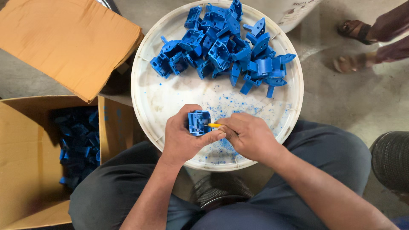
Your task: The person uses a small yellow tool to scrape or clean the edges of blue plastic parts, handling them one at a time over a white bucket.
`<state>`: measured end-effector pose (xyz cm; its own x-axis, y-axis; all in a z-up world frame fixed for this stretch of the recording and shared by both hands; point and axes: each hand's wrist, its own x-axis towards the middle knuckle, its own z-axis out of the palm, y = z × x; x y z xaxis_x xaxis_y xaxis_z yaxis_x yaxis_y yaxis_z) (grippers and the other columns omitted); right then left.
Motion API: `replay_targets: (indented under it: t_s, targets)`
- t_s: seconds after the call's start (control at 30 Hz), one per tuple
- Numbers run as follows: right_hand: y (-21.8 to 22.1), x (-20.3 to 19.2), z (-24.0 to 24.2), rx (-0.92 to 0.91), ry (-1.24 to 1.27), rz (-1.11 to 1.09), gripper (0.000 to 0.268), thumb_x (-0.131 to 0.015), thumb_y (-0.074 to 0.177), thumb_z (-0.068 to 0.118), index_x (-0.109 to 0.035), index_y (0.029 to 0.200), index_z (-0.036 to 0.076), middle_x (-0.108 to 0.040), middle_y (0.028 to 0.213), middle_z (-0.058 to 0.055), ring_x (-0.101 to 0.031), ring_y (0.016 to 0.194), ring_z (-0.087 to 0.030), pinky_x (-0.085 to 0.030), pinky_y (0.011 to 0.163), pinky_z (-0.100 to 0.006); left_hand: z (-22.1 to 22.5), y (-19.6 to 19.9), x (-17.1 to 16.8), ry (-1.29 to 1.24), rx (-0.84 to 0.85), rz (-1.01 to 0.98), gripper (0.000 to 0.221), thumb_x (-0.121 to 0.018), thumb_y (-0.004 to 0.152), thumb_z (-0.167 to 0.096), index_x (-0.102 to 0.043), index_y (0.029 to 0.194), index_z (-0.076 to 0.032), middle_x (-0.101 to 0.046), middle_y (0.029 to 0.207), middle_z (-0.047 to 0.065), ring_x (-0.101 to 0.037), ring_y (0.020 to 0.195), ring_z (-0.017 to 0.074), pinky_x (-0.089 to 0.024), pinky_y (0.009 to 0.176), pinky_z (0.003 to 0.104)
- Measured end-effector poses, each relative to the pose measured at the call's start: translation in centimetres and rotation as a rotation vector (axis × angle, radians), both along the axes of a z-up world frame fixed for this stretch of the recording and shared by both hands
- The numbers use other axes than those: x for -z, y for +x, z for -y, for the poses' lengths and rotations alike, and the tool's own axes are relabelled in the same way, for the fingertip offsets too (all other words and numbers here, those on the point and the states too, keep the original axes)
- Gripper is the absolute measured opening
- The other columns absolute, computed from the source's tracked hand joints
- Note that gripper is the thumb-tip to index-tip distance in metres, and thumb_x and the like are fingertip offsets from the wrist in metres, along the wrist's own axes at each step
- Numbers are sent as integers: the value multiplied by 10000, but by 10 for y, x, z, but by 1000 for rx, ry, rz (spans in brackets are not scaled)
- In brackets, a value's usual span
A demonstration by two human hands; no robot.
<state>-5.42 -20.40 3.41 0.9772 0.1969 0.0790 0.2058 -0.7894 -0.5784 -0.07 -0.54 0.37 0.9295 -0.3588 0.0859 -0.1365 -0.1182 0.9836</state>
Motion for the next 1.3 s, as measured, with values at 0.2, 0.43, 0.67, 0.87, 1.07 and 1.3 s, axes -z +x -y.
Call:
replay_targets:
  t_s: [0.2,0.43,0.67,0.87,1.07,1.3]
  targets:
    - [7,2,11,-51,72,-124,269,-595,973,350,-761,985,139,-735,851,-94,-692,788,-345,-531,653,-439,-1,1,-9,-11,84,13,548,-1002,644,-261,-651,1012,-59,-640,763,-39,-567,679,27,-503,607,215]
    - [10,-3,14,39,120,-204,323,-590,986,380,-750,930,105,-698,761,-117,-676,715,-346,-509,620,-433,-4,2,-14,-77,77,6,545,-995,665,-266,-629,1019,-68,-613,762,-32,-529,691,37,-475,622,212]
    - [8,-5,13,135,120,-162,278,-623,971,335,-743,941,85,-702,775,-131,-677,700,-352,-510,606,-436,-5,0,-20,78,28,85,639,-977,647,-387,-610,1068,-75,-661,747,9,-610,666,104,-527,622,267]
    - [1,4,22,170,139,-41,259,-625,977,311,-750,950,85,-708,803,-143,-677,738,-365,-507,630,-448,-7,-9,-22,510,-75,225,731,-898,637,-523,-615,1149,-84,-697,811,125,-680,729,320,-535,658,424]
    - [-23,1,30,202,212,-159,320,-604,995,380,-760,979,101,-714,773,-139,-683,703,-332,-518,644,-425,-10,-40,-22,1166,318,-64,567,-847,733,-475,-633,1154,-162,-737,978,118,-688,984,345,-536,817,473]
    - [-84,-2,27,177,504,-162,371,-722,924,340,-716,1162,56,-723,835,-70,-640,745,-145,-536,683,-319,2,-93,-52,1065,32,87,569,-825,745,-361,-605,1232,-168,-724,1031,102,-684,951,353,-535,763,497]
